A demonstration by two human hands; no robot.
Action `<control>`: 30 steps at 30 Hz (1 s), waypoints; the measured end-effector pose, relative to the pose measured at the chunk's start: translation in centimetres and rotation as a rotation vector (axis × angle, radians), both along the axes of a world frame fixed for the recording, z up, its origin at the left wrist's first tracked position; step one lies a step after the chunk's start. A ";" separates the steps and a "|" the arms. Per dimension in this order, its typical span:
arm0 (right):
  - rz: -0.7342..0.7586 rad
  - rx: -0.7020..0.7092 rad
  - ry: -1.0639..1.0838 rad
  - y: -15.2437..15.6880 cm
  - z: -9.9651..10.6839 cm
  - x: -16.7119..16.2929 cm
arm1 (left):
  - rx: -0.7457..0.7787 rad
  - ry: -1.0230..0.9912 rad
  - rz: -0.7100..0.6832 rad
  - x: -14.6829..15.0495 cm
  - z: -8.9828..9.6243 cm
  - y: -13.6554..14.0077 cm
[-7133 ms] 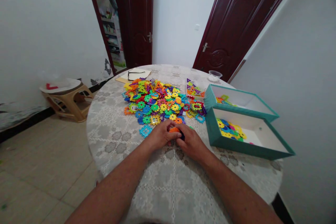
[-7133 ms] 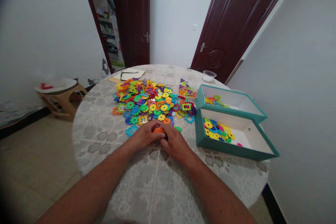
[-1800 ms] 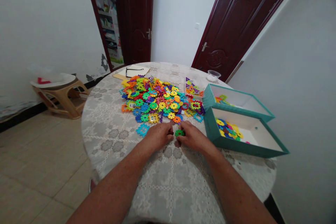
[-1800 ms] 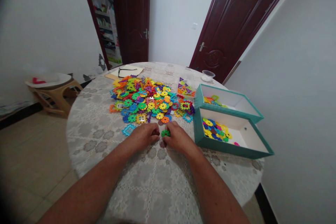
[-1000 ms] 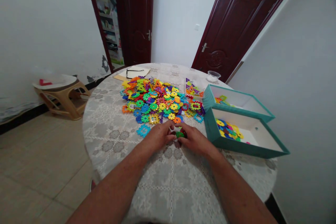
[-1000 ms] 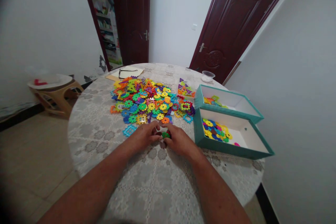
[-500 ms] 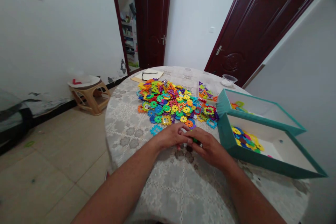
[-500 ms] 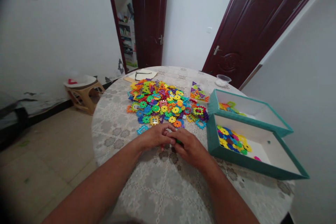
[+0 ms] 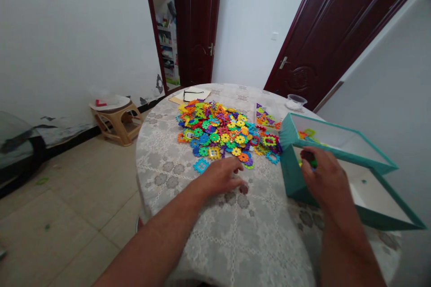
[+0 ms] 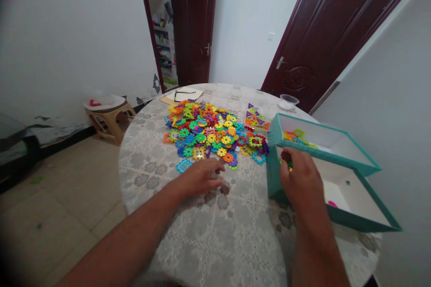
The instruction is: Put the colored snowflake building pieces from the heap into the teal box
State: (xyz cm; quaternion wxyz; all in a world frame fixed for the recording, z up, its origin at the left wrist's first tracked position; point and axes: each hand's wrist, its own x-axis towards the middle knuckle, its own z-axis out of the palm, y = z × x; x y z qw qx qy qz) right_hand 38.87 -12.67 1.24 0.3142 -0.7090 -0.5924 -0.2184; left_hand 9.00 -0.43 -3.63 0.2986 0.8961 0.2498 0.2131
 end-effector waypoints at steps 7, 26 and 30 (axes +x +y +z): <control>-0.222 -0.058 -0.097 -0.5 -1.7 2.6 | 0.288 0.329 -0.071 1.6 -0.2 -2.5; 0.288 -0.404 0.022 6.7 -9.1 -9.9 | 0.202 0.379 0.220 0.9 -0.7 -0.7; 0.445 -0.455 0.003 6.2 -7.6 -10.0 | 0.187 0.374 0.279 1.0 -0.9 -0.7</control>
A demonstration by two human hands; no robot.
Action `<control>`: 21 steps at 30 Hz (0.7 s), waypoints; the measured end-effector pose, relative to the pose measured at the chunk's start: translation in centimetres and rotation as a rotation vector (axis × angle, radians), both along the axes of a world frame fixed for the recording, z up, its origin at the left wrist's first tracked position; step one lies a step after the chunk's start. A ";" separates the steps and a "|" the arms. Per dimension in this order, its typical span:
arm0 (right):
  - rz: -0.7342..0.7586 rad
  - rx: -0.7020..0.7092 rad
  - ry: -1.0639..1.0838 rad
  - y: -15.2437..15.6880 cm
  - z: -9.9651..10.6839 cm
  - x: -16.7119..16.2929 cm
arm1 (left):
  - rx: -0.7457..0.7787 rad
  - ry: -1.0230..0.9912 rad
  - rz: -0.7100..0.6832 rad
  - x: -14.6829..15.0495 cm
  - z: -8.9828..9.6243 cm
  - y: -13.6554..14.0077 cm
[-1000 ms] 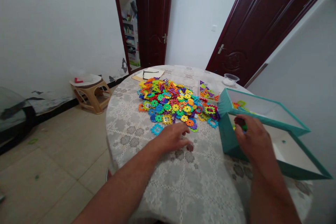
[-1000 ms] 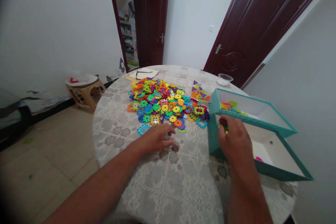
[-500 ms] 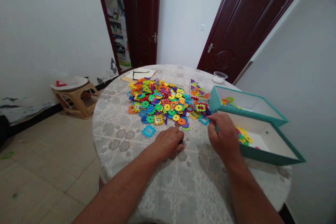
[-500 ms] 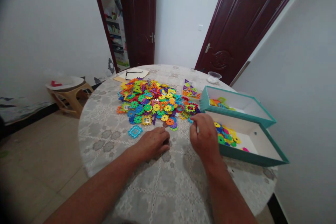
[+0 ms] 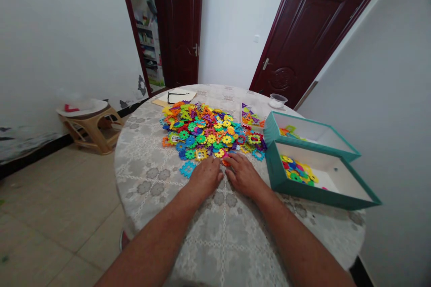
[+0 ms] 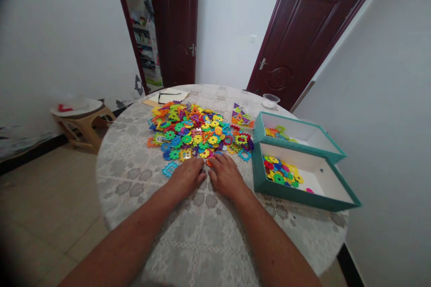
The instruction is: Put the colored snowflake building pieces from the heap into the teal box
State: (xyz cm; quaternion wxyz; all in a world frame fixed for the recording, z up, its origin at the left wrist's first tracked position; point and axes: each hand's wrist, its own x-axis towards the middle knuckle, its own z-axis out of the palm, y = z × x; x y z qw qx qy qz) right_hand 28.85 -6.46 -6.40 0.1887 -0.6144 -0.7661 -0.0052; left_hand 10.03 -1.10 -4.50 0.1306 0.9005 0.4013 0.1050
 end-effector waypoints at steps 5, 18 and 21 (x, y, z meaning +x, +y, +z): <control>0.148 -0.073 0.082 -1.7 2.0 0.4 | 0.000 0.024 0.010 -0.2 -0.3 0.4; 0.004 -0.138 0.231 -3.5 3.5 2.1 | -0.058 -0.055 -0.104 -0.8 0.5 0.1; -0.138 -0.179 0.153 -3.6 2.9 1.9 | -0.060 -0.060 -0.107 -0.7 0.4 0.0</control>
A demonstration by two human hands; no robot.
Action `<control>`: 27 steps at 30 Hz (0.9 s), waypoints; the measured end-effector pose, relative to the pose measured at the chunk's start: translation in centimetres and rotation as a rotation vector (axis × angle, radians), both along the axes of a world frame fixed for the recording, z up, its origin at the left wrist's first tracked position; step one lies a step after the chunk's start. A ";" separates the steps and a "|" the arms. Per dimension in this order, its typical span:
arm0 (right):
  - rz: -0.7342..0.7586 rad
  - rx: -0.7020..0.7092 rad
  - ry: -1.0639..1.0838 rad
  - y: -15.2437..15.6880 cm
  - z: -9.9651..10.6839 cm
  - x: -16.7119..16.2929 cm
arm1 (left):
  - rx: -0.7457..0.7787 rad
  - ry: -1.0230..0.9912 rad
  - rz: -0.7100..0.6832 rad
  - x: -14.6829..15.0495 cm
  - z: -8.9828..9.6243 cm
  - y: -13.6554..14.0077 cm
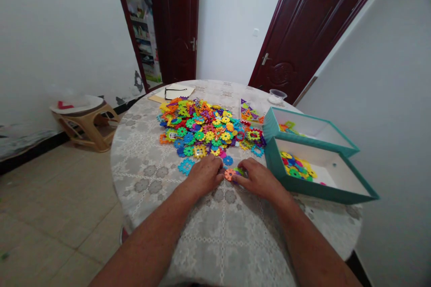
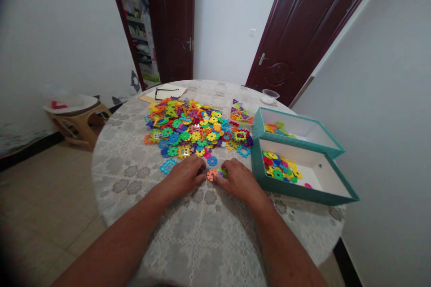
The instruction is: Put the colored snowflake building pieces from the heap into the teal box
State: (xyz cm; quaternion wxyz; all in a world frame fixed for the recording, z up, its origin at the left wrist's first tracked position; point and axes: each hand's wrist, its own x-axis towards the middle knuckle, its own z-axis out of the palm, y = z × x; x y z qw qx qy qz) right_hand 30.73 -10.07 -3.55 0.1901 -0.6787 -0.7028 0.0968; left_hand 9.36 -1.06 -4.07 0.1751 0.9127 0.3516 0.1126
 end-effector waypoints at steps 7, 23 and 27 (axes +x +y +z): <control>-0.024 -0.083 0.068 0.4 -0.5 -1.7 | -0.071 -0.018 0.033 0.4 0.1 0.0; 0.070 -0.055 0.202 0.7 -0.1 -1.6 | -0.144 -0.173 -0.043 1.0 -0.3 -0.2; 0.012 -0.029 0.303 1.0 -0.3 -2.2 | -0.237 -0.315 -0.054 1.1 0.0 -0.1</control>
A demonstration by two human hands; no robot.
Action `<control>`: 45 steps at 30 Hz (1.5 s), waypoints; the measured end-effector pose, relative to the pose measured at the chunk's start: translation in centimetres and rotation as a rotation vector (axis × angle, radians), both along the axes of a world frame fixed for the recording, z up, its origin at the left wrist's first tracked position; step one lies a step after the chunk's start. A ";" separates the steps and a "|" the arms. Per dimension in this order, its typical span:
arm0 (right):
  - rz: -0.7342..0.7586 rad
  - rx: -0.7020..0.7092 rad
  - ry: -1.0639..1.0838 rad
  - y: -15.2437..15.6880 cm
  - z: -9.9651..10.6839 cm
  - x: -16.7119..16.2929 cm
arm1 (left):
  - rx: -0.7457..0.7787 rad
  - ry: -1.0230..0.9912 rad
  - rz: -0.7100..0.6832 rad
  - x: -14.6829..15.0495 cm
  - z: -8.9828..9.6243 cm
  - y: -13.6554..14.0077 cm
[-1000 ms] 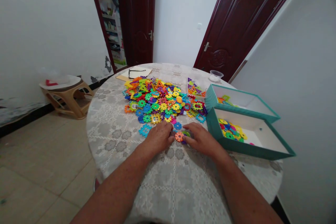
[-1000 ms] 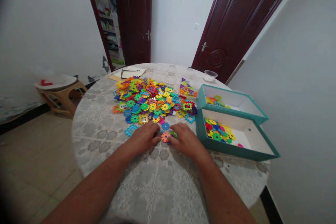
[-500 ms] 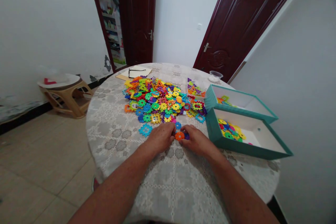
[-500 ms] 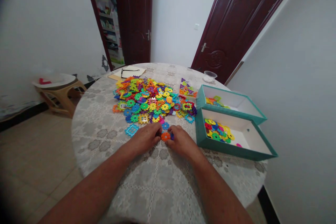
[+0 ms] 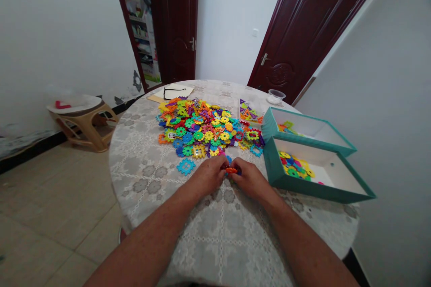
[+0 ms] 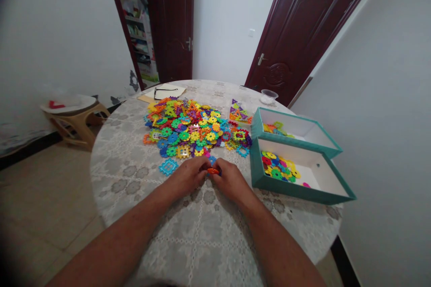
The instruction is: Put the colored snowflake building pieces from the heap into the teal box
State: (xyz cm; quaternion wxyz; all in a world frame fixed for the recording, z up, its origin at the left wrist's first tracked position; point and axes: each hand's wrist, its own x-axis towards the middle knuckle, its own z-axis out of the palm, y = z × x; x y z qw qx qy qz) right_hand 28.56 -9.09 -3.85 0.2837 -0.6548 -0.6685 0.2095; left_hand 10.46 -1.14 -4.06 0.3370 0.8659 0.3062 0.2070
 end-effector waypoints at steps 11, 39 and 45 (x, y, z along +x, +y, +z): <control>-0.004 0.163 0.047 -0.1 0.9 -0.2 | -0.445 -0.285 -0.003 -0.1 0.3 0.6; -0.694 0.520 -0.563 -3.8 5.8 9.8 | 0.157 0.221 -0.104 -1.9 0.9 0.5; -0.203 0.402 -0.314 -3.2 5.9 4.3 | 0.101 0.128 -0.086 -1.3 -0.1 0.7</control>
